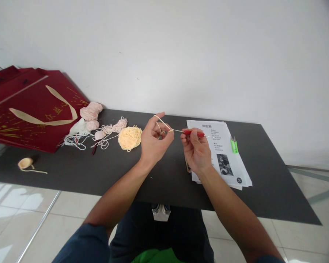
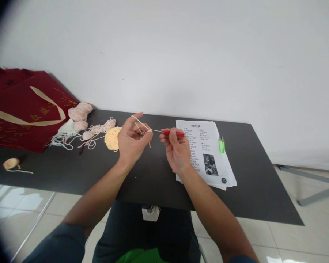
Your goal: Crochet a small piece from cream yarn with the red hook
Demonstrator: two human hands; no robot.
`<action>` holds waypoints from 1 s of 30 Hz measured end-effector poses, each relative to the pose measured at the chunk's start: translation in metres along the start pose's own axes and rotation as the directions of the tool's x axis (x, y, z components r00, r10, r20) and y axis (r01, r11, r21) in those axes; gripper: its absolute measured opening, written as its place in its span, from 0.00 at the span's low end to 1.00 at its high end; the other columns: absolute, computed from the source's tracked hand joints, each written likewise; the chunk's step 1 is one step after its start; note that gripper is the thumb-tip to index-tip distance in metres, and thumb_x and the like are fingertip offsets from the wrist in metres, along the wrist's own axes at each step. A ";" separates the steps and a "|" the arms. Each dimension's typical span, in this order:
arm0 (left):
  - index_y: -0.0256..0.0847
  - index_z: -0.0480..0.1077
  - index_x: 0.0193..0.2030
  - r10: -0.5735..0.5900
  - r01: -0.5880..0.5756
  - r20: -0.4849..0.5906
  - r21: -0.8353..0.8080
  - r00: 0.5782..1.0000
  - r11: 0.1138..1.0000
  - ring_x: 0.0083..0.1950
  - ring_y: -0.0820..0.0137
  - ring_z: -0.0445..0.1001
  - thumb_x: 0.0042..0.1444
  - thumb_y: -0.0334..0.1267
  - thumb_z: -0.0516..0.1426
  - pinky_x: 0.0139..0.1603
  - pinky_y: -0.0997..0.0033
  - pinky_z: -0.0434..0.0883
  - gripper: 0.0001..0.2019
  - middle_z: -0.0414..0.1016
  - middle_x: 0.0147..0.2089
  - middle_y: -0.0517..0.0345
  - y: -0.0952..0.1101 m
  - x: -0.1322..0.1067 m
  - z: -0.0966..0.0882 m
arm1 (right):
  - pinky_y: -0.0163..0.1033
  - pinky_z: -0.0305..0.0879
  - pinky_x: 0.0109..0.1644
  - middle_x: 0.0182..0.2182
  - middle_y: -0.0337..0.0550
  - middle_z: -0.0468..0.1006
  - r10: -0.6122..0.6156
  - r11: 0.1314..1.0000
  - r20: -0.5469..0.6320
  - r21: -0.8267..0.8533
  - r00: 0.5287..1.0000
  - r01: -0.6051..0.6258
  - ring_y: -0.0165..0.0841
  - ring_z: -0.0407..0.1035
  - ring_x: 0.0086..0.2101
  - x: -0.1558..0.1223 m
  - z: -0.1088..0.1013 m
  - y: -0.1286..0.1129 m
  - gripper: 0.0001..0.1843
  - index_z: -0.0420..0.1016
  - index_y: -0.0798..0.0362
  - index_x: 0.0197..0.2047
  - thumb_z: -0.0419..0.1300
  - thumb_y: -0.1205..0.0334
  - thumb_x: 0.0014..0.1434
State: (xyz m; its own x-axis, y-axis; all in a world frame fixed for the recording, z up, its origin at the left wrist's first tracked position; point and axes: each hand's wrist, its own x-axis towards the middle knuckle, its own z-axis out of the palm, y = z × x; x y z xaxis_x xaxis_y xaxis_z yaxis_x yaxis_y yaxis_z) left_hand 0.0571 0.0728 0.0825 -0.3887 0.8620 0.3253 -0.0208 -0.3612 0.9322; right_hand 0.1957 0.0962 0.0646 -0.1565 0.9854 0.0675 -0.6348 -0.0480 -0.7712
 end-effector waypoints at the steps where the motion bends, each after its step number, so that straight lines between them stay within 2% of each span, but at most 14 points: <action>1: 0.43 0.70 0.61 0.002 -0.002 0.001 0.001 1.000 1.000 0.31 0.75 0.73 0.52 0.30 0.66 0.32 0.74 0.70 0.28 0.77 0.34 0.64 0.001 0.000 0.000 | 0.27 0.78 0.39 0.38 0.34 0.86 -0.012 1.000 0.003 -0.002 1.000 0.012 0.23 0.79 0.35 0.000 0.000 -0.001 0.10 0.79 0.47 0.37 0.72 0.51 0.61; 7: 0.44 0.74 0.55 0.041 -0.039 -0.037 0.068 0.998 0.997 0.31 0.76 0.72 0.52 0.29 0.65 0.32 0.74 0.68 0.23 0.76 0.35 0.64 0.002 0.000 -0.001 | 0.31 0.77 0.37 0.37 0.35 0.85 -0.089 0.994 0.010 -0.063 0.996 0.089 0.26 0.77 0.33 0.000 -0.001 -0.002 0.10 0.79 0.46 0.37 0.72 0.51 0.60; 15: 0.46 0.74 0.54 0.086 -0.078 -0.062 0.116 0.994 0.990 0.29 0.77 0.68 0.52 0.27 0.65 0.30 0.74 0.66 0.22 0.74 0.33 0.66 -0.001 0.000 -0.001 | 0.36 0.76 0.37 0.38 0.37 0.84 -0.207 0.969 0.030 -0.130 0.978 0.209 0.29 0.78 0.33 -0.002 0.000 -0.003 0.09 0.80 0.44 0.37 0.72 0.51 0.60; 21: 0.45 0.73 0.57 0.131 -0.115 -0.075 0.183 0.989 0.976 0.28 0.77 0.69 0.52 0.26 0.64 0.29 0.75 0.65 0.25 0.76 0.33 0.66 -0.001 -0.001 -0.002 | 0.41 0.77 0.38 0.39 0.39 0.85 -0.349 0.900 0.056 -0.259 0.935 0.351 0.32 0.80 0.34 -0.009 0.002 -0.002 0.06 0.81 0.43 0.39 0.71 0.54 0.61; 30: 0.47 0.74 0.58 0.205 -0.160 -0.121 0.303 0.971 0.939 0.28 0.76 0.67 0.53 0.28 0.65 0.34 0.72 0.68 0.25 0.78 0.34 0.65 -0.003 -0.004 -0.001 | 0.46 0.82 0.40 0.41 0.41 0.87 -0.436 0.793 0.093 -0.429 0.895 0.431 0.35 0.82 0.36 -0.020 0.006 -0.002 0.02 0.83 0.42 0.40 0.70 0.57 0.62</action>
State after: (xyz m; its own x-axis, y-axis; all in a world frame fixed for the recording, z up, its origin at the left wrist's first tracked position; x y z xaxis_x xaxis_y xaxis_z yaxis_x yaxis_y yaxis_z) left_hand 0.0573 0.0704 0.0779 -0.4932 0.7203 0.4878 0.3221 -0.3696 0.8716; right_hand 0.1958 0.0756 0.0682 0.0666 0.8876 0.4557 -0.2464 0.4572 -0.8545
